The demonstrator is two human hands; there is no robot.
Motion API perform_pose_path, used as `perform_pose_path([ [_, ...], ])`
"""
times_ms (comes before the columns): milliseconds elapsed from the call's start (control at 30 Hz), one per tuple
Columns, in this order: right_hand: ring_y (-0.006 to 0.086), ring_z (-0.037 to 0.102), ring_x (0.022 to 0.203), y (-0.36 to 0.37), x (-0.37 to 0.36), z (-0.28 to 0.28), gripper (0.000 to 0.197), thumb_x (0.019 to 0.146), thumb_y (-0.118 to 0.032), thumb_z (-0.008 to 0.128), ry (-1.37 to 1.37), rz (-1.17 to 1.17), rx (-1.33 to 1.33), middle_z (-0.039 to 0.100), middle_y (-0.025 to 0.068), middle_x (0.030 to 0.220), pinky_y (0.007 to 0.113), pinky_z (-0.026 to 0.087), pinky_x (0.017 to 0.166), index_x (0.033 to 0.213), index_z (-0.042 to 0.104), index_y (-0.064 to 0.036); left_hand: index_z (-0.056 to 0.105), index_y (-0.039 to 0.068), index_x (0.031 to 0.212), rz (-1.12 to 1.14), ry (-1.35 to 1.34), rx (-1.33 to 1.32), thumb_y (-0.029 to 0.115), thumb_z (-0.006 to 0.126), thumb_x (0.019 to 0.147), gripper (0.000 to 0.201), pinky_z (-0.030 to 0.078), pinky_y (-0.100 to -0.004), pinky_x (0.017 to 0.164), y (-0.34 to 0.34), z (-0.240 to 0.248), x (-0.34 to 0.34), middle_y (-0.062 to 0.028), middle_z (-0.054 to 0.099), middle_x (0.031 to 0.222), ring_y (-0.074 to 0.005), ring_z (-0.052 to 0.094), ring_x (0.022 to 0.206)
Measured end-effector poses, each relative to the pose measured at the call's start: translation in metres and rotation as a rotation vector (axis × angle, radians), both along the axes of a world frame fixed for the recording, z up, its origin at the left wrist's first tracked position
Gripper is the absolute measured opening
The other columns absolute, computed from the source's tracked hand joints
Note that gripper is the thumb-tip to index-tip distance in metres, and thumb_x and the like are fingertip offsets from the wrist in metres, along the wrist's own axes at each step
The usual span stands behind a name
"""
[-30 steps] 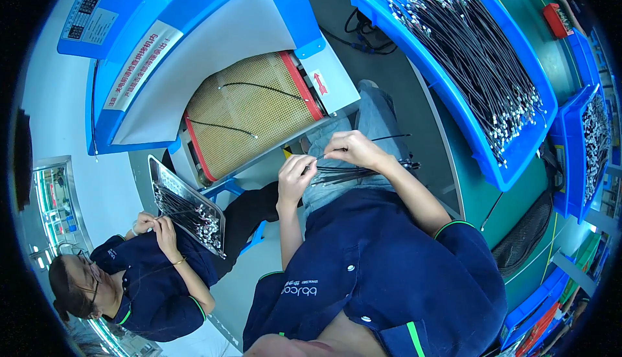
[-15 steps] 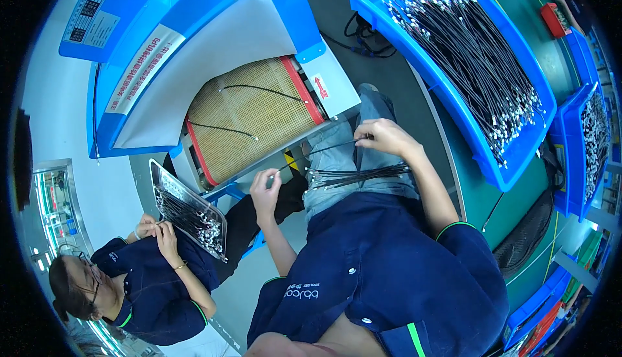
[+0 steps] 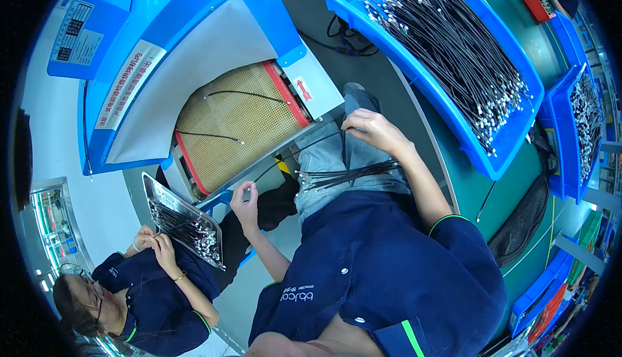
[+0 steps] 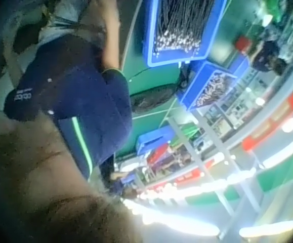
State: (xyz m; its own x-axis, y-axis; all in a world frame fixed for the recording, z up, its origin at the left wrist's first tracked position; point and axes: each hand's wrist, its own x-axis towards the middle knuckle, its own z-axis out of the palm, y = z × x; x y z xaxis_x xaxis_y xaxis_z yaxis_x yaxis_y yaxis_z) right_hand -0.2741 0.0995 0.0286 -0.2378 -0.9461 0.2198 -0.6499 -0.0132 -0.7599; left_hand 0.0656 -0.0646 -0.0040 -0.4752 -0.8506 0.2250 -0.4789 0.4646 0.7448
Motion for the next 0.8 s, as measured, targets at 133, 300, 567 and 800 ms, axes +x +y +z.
perform_pose_path([
  [133,0.0246,0.063,0.081,-0.0002,0.0033,-0.0030,0.014,0.077,-0.004,0.071,0.067,-0.016,-0.135,0.063,0.0076,0.084,0.034,0.052,0.072,0.091,0.068,-0.0028,0.063,-0.001,0.086,-0.016,-0.007,0.013,-0.002,0.068,0.079,0.008,0.050,-0.0295,0.069,0.0013,0.0009,0.0003,-0.0088,0.065,0.080,-0.0195,0.063,0.072],
  [300,0.0228,0.062,0.076,-0.0001,0.0042,-0.0036,0.017,0.077,-0.008,0.072,0.149,-0.004,-0.159,0.063,0.0064,0.081,0.033,0.052,0.069,0.093,0.070,-0.0048,0.063,-0.001,0.086,-0.026,-0.007,0.027,-0.002,0.068,0.079,0.009,0.050,-0.0293,0.069,0.0021,0.0004,-0.0007,-0.0093,0.065,0.081,-0.0194,0.063,0.073],
  [567,0.0225,0.061,0.071,0.0033,0.0040,-0.0019,0.019,0.077,-0.005,0.072,0.242,0.035,-0.230,0.063,0.0066,0.081,0.034,0.051,0.064,0.095,0.066,-0.0049,0.063,-0.001,0.086,-0.008,0.002,0.014,-0.002,0.068,0.079,0.009,0.050,-0.0289,0.069,0.0005,0.0013,0.0071,-0.0092,0.065,0.080,-0.0188,0.062,0.072],
  [800,0.0225,0.059,0.069,0.0029,0.0039,-0.0020,0.017,0.075,-0.004,0.073,0.280,0.057,-0.270,0.060,0.0059,0.078,0.034,0.049,0.061,0.088,0.063,-0.0049,0.063,-0.002,0.086,-0.012,-0.013,0.002,-0.003,0.068,0.078,0.009,0.049,-0.0286,0.068,-0.0001,0.0066,0.0083,-0.0088,0.064,0.079,-0.0184,0.061,0.071],
])
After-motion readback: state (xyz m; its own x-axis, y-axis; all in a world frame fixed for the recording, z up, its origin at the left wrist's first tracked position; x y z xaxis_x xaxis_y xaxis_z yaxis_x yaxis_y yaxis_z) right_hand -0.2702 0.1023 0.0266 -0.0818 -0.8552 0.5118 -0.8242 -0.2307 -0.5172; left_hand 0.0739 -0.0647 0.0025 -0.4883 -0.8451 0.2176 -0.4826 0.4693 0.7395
